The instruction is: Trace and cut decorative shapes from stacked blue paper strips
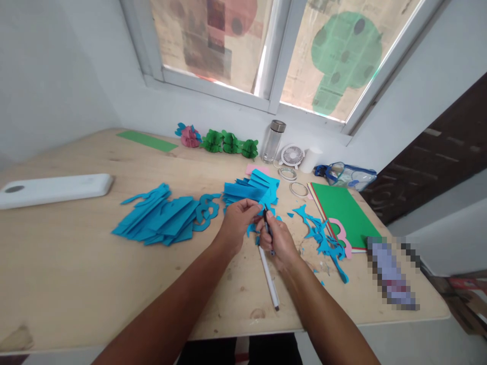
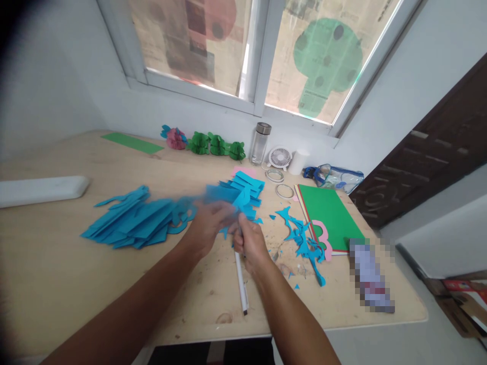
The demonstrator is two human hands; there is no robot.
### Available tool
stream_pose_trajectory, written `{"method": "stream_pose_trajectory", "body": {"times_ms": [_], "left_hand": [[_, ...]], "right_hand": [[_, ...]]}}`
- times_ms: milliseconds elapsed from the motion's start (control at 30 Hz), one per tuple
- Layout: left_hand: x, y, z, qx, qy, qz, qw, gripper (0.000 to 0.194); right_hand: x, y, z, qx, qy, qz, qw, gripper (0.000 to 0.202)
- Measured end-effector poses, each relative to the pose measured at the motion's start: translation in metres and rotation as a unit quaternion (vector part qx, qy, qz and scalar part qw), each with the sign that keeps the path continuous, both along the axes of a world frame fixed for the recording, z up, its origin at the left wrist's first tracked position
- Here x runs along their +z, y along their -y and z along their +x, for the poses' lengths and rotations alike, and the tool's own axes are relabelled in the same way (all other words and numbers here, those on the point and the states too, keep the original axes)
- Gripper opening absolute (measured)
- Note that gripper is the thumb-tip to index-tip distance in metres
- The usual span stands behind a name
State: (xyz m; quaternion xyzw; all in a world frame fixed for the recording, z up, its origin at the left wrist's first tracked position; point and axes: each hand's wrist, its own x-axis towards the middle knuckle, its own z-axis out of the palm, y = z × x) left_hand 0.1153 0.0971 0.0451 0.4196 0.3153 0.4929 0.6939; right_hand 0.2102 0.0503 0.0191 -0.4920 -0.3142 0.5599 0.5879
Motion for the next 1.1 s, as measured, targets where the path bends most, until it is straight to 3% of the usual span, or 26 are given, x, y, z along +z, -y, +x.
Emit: {"method": "stream_pose_trajectory", "body": {"times_ms": [1100], "left_hand": [[0.0044, -0.0011, -0.0027, 0.020, -0.027, -0.011, 0.999, 0.021]], "right_hand": [[-0.0015, -0.0006, 0.0014, 0.005, 0.011, -0.005, 1.000, 0.057]]}}
